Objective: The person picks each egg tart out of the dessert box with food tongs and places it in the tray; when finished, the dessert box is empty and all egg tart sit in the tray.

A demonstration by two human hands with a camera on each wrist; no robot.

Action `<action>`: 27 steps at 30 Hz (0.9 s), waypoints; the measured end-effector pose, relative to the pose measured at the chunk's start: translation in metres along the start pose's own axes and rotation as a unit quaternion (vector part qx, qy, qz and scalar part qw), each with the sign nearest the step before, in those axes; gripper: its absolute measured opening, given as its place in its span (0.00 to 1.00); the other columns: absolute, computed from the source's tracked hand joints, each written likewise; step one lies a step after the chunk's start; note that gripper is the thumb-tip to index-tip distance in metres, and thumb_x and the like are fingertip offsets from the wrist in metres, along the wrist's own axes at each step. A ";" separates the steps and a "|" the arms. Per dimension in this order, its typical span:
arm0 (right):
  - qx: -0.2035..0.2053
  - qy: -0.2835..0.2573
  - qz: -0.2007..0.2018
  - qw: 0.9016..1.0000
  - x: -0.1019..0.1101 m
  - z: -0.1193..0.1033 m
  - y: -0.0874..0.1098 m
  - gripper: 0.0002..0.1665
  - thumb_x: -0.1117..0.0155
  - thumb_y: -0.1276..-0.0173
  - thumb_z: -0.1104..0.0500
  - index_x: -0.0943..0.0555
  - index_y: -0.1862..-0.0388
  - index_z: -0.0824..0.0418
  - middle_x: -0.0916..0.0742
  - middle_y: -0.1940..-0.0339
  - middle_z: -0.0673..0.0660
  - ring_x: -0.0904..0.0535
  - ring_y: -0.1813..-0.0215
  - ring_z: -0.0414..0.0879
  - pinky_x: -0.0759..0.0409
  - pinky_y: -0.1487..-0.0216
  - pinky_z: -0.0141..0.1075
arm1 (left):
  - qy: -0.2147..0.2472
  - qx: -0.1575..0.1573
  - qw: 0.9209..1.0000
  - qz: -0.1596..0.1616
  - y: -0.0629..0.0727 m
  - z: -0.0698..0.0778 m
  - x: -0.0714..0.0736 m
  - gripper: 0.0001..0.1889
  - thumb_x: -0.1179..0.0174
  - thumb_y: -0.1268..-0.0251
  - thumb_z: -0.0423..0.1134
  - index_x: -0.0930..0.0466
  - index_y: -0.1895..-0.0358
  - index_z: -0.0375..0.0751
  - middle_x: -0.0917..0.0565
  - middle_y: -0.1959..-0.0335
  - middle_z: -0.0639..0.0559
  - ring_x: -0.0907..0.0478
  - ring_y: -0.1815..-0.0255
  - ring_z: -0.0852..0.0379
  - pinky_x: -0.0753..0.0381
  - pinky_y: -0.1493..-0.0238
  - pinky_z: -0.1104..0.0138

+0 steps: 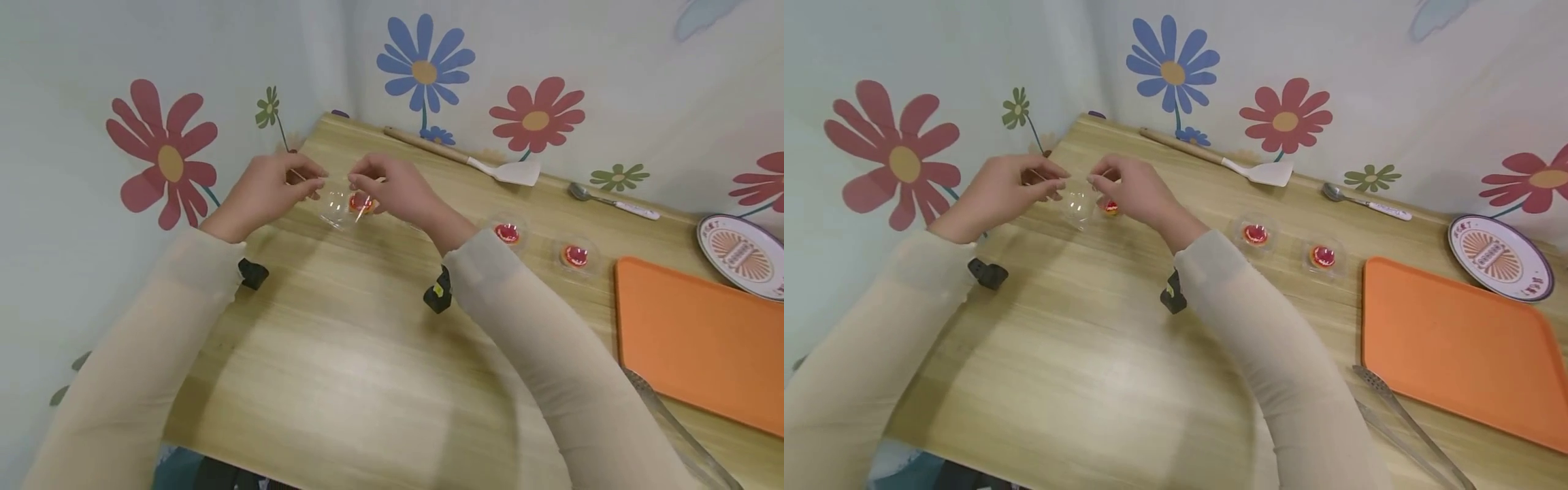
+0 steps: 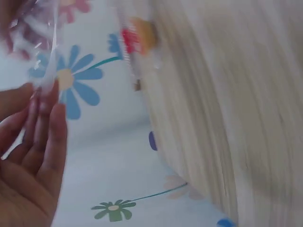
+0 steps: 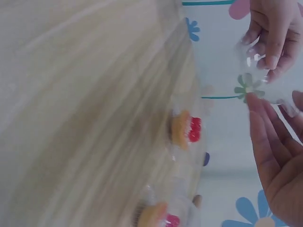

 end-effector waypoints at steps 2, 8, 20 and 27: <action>-0.002 0.011 0.012 1.000 0.000 0.001 0.000 0.14 0.42 0.24 0.52 0.18 0.49 0.58 0.14 0.53 0.59 0.16 0.56 0.51 0.15 0.57 0.44 | 0.033 0.017 0.999 -0.028 -0.001 -0.002 0.002 0.18 0.42 0.27 0.45 0.20 0.40 0.41 0.16 0.54 0.42 0.15 0.57 0.47 0.18 0.54 0.56; -0.040 0.016 0.004 0.999 -0.013 0.012 0.000 0.13 0.40 0.25 0.55 0.16 0.52 0.62 0.13 0.61 0.60 0.14 0.59 0.51 0.16 0.59 0.43 | 0.096 0.042 0.988 -0.117 0.000 -0.010 -0.003 0.21 0.43 0.27 0.35 0.26 0.33 0.42 0.19 0.52 0.37 0.15 0.60 0.47 0.16 0.57 0.62; -0.048 0.114 -0.035 0.992 -0.058 0.036 -0.003 0.06 0.36 0.29 0.55 0.16 0.65 0.56 0.13 0.70 0.49 0.19 0.68 0.41 0.23 0.64 0.32 | 0.008 0.054 0.983 -0.175 0.017 -0.033 -0.028 0.17 0.37 0.36 0.30 0.18 0.44 0.37 0.16 0.67 0.45 0.20 0.70 0.53 0.24 0.68 0.63; -0.028 0.122 -0.044 0.991 -0.068 0.039 -0.003 0.08 0.37 0.29 0.58 0.15 0.67 0.59 0.13 0.73 0.50 0.20 0.69 0.40 0.23 0.66 0.30 | -0.005 0.048 0.981 -0.188 0.014 -0.037 -0.032 0.12 0.39 0.38 0.28 0.18 0.51 0.34 0.16 0.69 0.45 0.22 0.73 0.56 0.25 0.69 0.66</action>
Point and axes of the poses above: each hand's wrist, its own y-axis away from the middle knuckle, its own x-axis out of the back of the hand, z = x × y, the point moved 4 cm from there along -y, towards the middle knuckle
